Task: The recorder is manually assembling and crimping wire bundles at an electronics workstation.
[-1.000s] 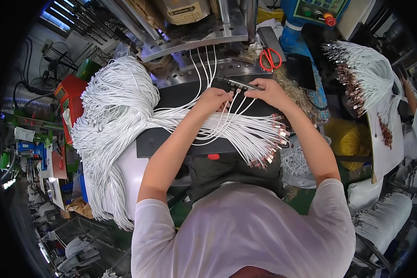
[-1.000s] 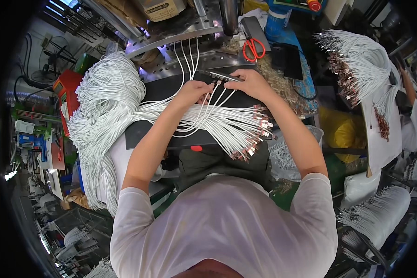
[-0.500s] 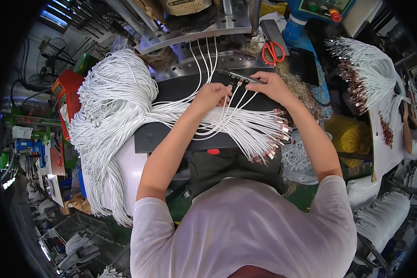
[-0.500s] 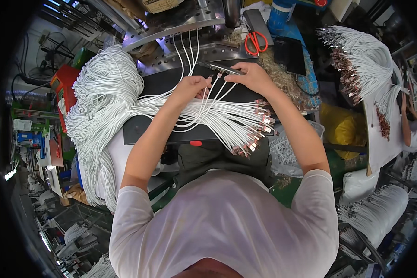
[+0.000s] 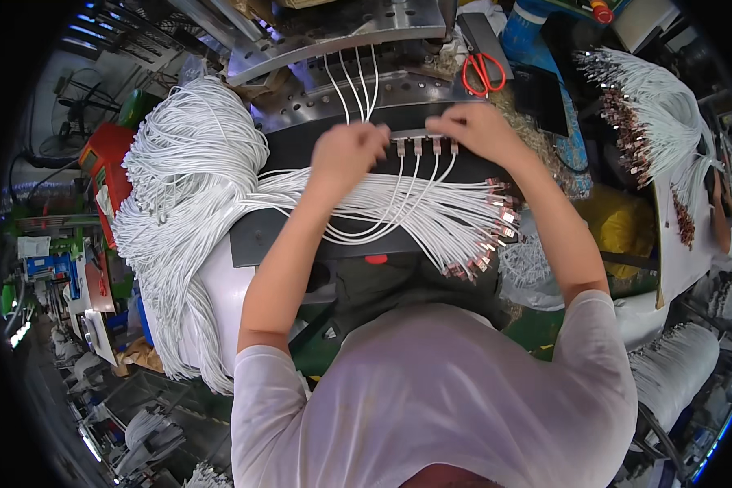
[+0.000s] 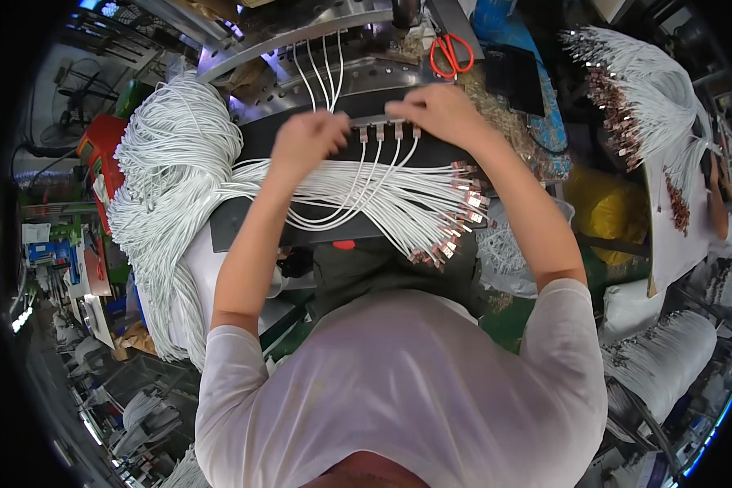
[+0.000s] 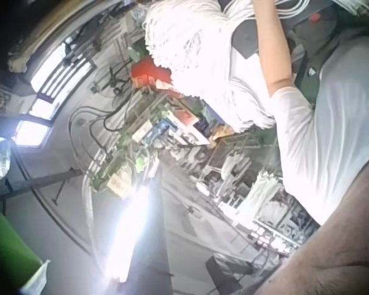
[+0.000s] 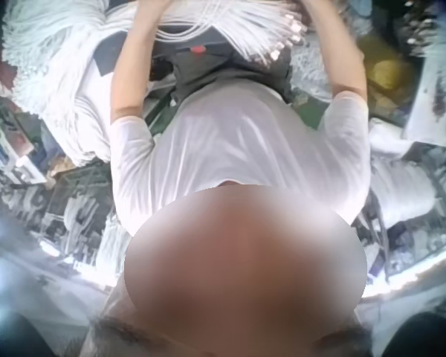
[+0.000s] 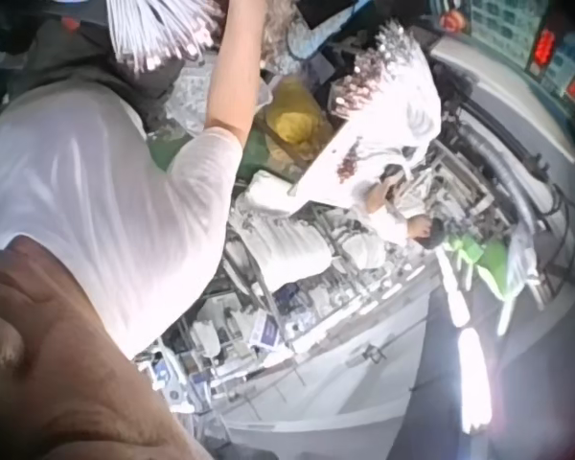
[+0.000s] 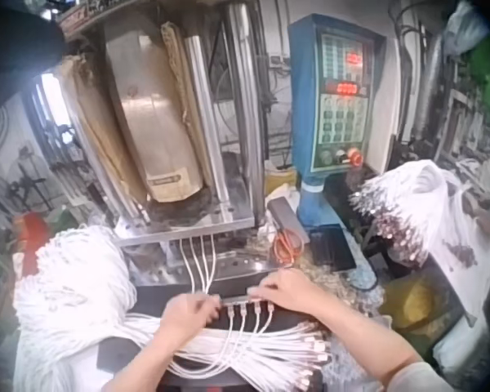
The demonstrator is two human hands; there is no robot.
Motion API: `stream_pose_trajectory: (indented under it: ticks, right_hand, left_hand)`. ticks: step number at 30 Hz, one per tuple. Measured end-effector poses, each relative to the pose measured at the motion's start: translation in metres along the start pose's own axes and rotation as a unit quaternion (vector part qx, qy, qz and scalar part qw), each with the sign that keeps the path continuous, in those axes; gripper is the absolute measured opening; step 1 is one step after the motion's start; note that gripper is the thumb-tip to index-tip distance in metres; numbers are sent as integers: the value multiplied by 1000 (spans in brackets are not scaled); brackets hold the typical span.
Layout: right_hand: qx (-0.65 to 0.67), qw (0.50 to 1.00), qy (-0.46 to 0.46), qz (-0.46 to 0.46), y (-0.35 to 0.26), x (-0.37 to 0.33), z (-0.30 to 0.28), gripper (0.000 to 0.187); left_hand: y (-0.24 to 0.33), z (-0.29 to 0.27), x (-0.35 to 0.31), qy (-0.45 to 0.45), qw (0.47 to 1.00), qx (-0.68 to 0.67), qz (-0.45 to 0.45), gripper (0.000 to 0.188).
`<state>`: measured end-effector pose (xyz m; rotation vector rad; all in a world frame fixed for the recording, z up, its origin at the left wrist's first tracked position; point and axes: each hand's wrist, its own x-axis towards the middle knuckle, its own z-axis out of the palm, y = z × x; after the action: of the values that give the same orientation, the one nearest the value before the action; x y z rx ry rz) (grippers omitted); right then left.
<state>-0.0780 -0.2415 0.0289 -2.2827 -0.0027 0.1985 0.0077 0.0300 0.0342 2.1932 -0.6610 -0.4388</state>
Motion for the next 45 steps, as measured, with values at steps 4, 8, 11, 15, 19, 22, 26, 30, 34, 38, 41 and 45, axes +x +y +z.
stream_pose_trajectory:
  ticks: [4,8,11,15,19,22,26,30,34,38,41,45]
  right_hand:
    - [-145,902,327,-241,6,61,10,27]
    - [-256,849,422,-190,15,172,19,44]
    - [-294,819,431,-239,25,246,3,39]
    - [-248,856,397,-220,32,272,-9,37]
    - [-227,870,379,-218,21,259,-11,35]
    - [-209,879,370,-217,8,249,-15,33]
    - [-170,899,343,-212,-10,218,-14,32]
    - [-121,932,286,-186,-24,148,1,30]
    - [-272,887,288,-236,-22,77,15,23]
    - [-241,919,248,-187,-8,23,-4,23]
    - [-183,948,182,-184,8,-13,-13,23]
    - [-193,954,141,-183,20,-22,-10,25]
  left_hand:
    - [-3,-22,34,263,948,-138,113,44]
    - [-3,-24,60,103,896,-398,-171,44]
    - [-8,-26,55,20,897,-402,-181,45]
    - [-2,-34,30,22,872,-460,-166,45]
    - [38,-48,0,72,917,-368,-138,42]
    - [48,-106,-36,51,982,-177,29,35]
    - [-15,-234,-64,319,906,-240,139,46]
    - [-79,-248,-88,448,853,237,-121,49]
    - [-58,-113,-99,388,898,189,90,24]
    - [-11,20,-86,125,919,151,343,19]
    - [14,55,-76,126,911,139,368,24]
    - [36,58,-68,137,911,174,347,26]
